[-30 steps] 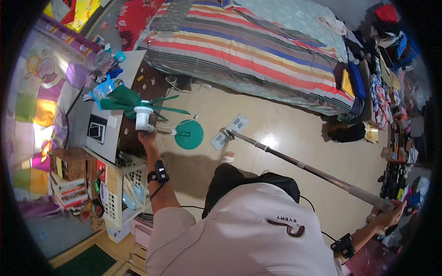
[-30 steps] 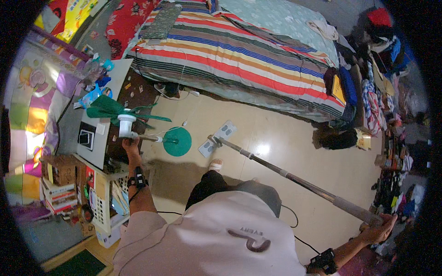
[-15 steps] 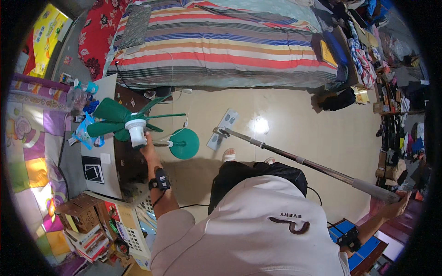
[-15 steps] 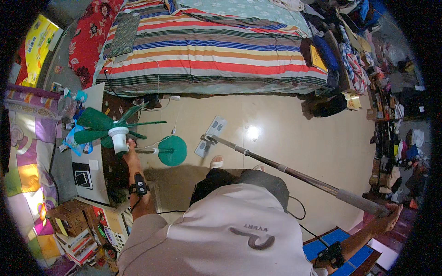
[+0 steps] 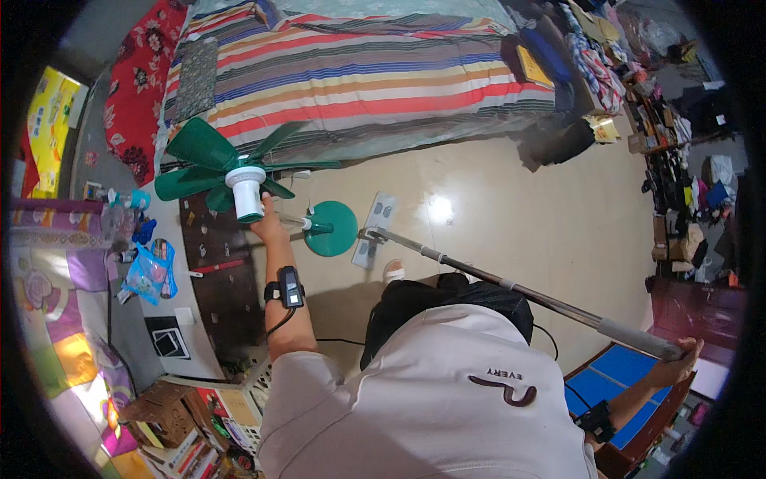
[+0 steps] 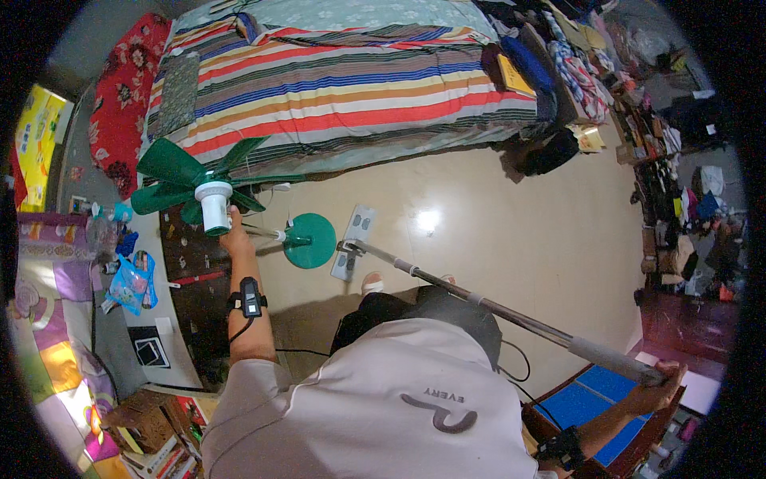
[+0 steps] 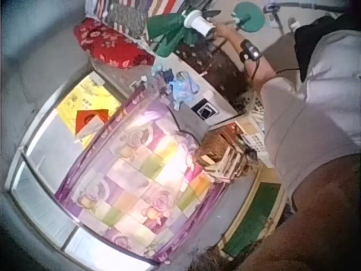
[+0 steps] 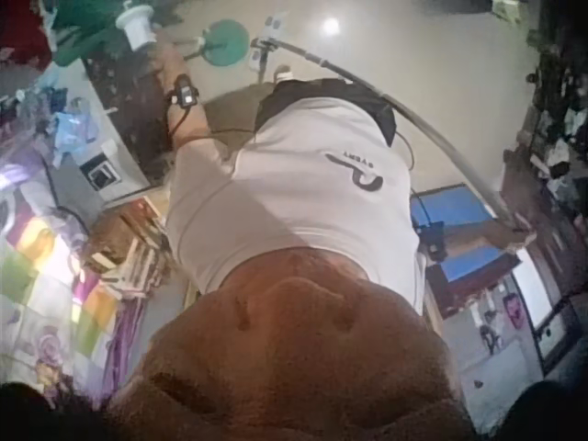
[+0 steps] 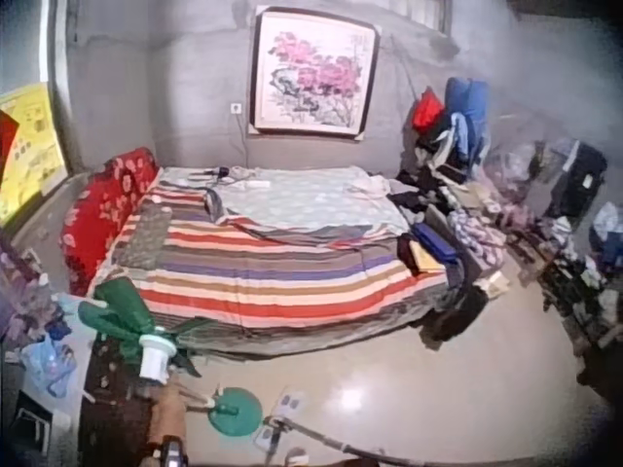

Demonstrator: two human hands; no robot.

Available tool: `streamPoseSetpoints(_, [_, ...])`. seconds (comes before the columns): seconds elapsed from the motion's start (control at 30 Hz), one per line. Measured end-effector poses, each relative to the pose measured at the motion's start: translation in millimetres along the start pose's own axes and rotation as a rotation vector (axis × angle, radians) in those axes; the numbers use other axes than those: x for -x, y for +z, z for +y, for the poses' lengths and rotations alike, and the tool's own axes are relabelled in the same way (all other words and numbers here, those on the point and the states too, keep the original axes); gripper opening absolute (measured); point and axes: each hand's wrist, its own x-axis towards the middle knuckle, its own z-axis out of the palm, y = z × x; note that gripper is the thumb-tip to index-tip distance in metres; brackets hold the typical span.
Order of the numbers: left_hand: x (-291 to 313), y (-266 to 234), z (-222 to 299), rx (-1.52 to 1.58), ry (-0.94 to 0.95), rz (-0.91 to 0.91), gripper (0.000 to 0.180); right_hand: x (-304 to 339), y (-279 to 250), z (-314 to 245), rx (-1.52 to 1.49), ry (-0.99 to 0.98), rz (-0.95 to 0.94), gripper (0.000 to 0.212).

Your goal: The recorder mops the floor in a bedroom, moving around clutter and picking up a piece of clothing.

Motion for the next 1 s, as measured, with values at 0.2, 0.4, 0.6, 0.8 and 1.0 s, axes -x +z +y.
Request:
streamPoseSetpoints(0.2, [0.5,54.7,-16.9,-0.007,-0.015,0.008,0.036,17.7,-8.0,-38.1,-0.007,0.091,0.015,0.030])
streamPoseSetpoints(0.4, [18.1,110.4,-11.8,0.105,0.029,-0.061,0.039,24.1,-2.2,-58.7,0.114,-0.109,0.012,0.031])
streamPoseSetpoints(0.6, [22.8,141.2,-19.3,0.101,0.059,0.074,0.048,19.7,-0.6,-78.2,-0.166,0.212,0.045,0.032])
streamPoseSetpoints(0.8, [27.0,157.0,-2.0,-0.065,0.090,0.099,0.045,26.6,2.7,-87.6,-0.064,0.200,0.049,0.035])
streamPoseSetpoints(1.0, [25.5,151.1,-32.3,-0.109,0.083,0.118,0.041,28.1,-8.5,-72.9,-0.049,0.131,0.012,0.036])
